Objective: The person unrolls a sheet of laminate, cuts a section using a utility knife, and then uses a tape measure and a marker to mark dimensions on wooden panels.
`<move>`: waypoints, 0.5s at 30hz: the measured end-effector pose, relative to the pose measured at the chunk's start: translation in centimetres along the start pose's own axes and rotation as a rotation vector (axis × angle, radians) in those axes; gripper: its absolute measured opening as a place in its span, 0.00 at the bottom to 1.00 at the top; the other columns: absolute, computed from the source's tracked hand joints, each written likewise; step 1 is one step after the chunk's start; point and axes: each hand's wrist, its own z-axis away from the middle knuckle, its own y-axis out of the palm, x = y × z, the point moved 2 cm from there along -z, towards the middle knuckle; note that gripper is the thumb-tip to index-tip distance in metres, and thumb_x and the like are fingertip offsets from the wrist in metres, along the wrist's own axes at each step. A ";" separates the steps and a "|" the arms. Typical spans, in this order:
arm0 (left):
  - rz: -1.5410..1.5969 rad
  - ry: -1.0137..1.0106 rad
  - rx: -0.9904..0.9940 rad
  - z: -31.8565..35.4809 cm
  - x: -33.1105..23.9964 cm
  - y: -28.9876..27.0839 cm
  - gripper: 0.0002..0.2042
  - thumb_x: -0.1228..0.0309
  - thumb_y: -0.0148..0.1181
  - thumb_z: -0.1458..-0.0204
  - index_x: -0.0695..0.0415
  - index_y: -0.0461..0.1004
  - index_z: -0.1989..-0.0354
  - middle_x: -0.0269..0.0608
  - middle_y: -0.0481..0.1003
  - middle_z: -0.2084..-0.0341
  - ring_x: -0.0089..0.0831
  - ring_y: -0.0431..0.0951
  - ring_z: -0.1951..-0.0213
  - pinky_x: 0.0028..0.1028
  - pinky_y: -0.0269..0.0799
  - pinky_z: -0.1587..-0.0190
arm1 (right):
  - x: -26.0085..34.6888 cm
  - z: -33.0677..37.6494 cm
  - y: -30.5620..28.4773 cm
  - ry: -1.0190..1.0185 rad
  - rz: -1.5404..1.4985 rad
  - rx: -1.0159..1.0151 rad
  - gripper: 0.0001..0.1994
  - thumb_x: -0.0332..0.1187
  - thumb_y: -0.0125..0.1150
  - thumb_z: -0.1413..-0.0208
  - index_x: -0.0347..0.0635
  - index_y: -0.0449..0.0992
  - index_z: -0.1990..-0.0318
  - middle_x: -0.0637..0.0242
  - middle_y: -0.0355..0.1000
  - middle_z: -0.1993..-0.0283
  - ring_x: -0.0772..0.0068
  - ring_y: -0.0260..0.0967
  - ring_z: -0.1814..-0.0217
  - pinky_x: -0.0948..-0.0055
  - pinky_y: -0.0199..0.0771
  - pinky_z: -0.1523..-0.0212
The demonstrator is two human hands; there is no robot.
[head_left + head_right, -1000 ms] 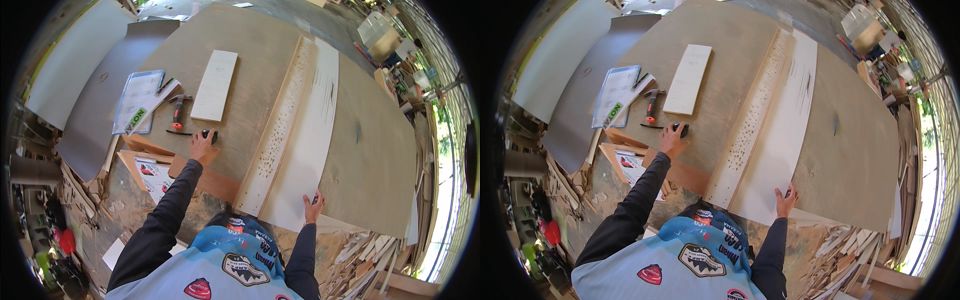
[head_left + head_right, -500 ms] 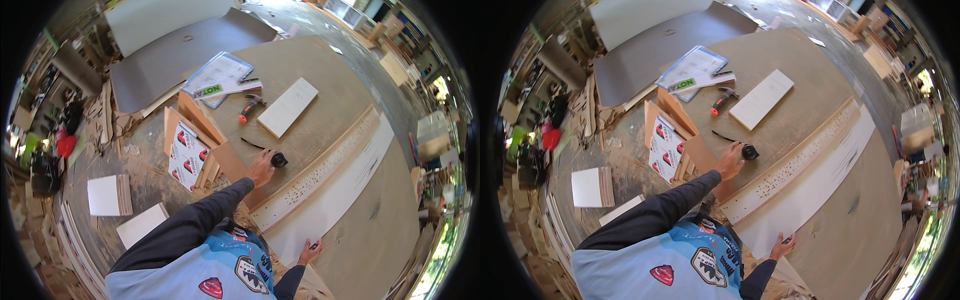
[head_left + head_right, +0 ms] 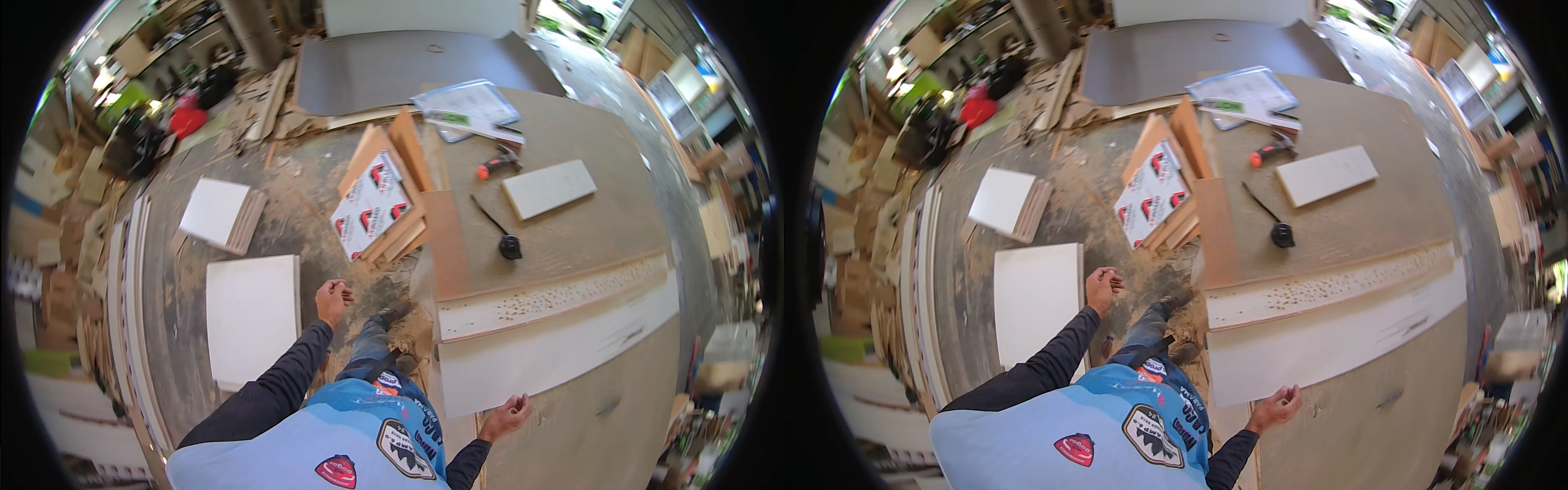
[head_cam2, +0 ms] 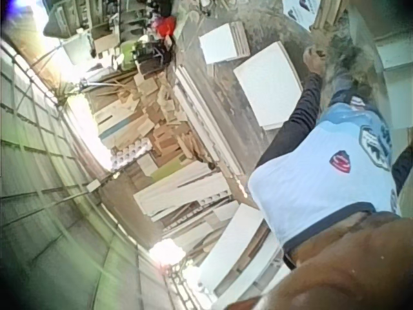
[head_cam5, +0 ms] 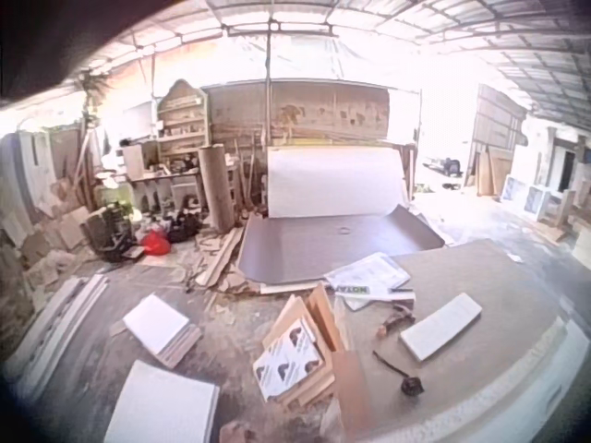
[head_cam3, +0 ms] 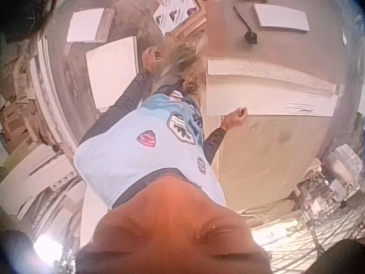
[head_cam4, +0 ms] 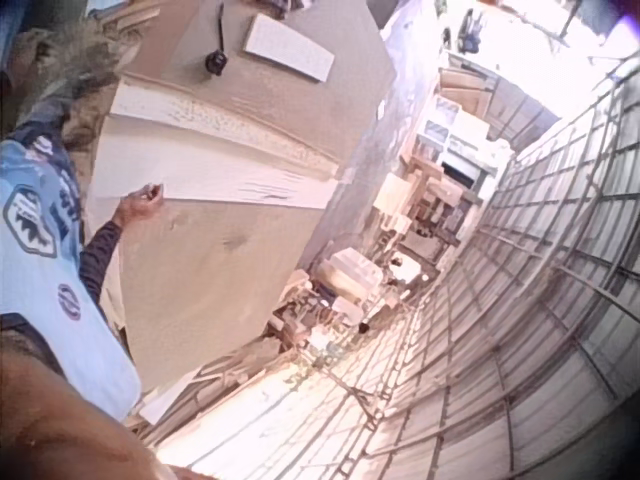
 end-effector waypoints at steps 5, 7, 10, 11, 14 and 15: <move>0.440 -0.345 0.115 7.9 0.9 -0.7 0.18 0.58 0.47 0.36 0.62 0.74 0.53 0.44 0.80 0.69 0.36 0.83 0.67 0.30 0.75 0.67 | 14.5 1.3 1.7 -0.304 -0.390 0.460 0.19 0.23 0.55 0.42 0.34 0.70 0.42 0.53 0.71 0.47 0.61 0.71 0.51 0.65 0.71 0.50; 0.529 -0.434 0.198 10.6 -1.0 0.8 0.20 0.57 0.43 0.36 0.61 0.74 0.53 0.44 0.81 0.66 0.37 0.82 0.64 0.33 0.74 0.61 | 20.4 2.8 1.6 -0.503 -0.494 0.680 0.23 0.24 0.56 0.42 0.34 0.67 0.38 0.51 0.69 0.41 0.57 0.69 0.43 0.62 0.67 0.42; 0.671 -0.502 0.352 11.9 -1.2 2.3 0.25 0.49 0.42 0.36 0.60 0.73 0.49 0.47 0.80 0.58 0.42 0.81 0.56 0.37 0.74 0.54 | 26.0 6.7 2.3 -0.771 -0.665 0.914 0.26 0.32 0.56 0.41 0.35 0.65 0.36 0.48 0.61 0.32 0.51 0.58 0.29 0.59 0.55 0.32; 0.719 -0.514 0.405 12.1 -0.9 2.6 0.28 0.46 0.42 0.35 0.60 0.72 0.46 0.49 0.79 0.55 0.44 0.80 0.52 0.39 0.73 0.52 | 27.3 8.5 2.4 -0.819 -0.698 1.011 0.27 0.37 0.54 0.39 0.35 0.64 0.34 0.48 0.58 0.29 0.50 0.53 0.26 0.58 0.51 0.29; 0.944 -0.388 0.709 13.3 -0.3 4.3 0.37 0.37 0.37 0.38 0.60 0.66 0.38 0.49 0.74 0.46 0.43 0.74 0.43 0.39 0.67 0.42 | 27.2 14.3 6.6 -1.027 -0.799 1.263 0.30 0.46 0.49 0.36 0.37 0.59 0.32 0.49 0.56 0.28 0.45 0.51 0.25 0.53 0.46 0.27; 1.008 -0.376 0.718 13.8 -0.5 3.7 0.40 0.34 0.34 0.39 0.60 0.63 0.36 0.49 0.73 0.43 0.43 0.72 0.41 0.39 0.65 0.39 | 25.8 15.3 8.7 -1.110 -0.708 1.210 0.29 0.47 0.47 0.35 0.38 0.60 0.32 0.50 0.55 0.27 0.46 0.50 0.25 0.52 0.44 0.26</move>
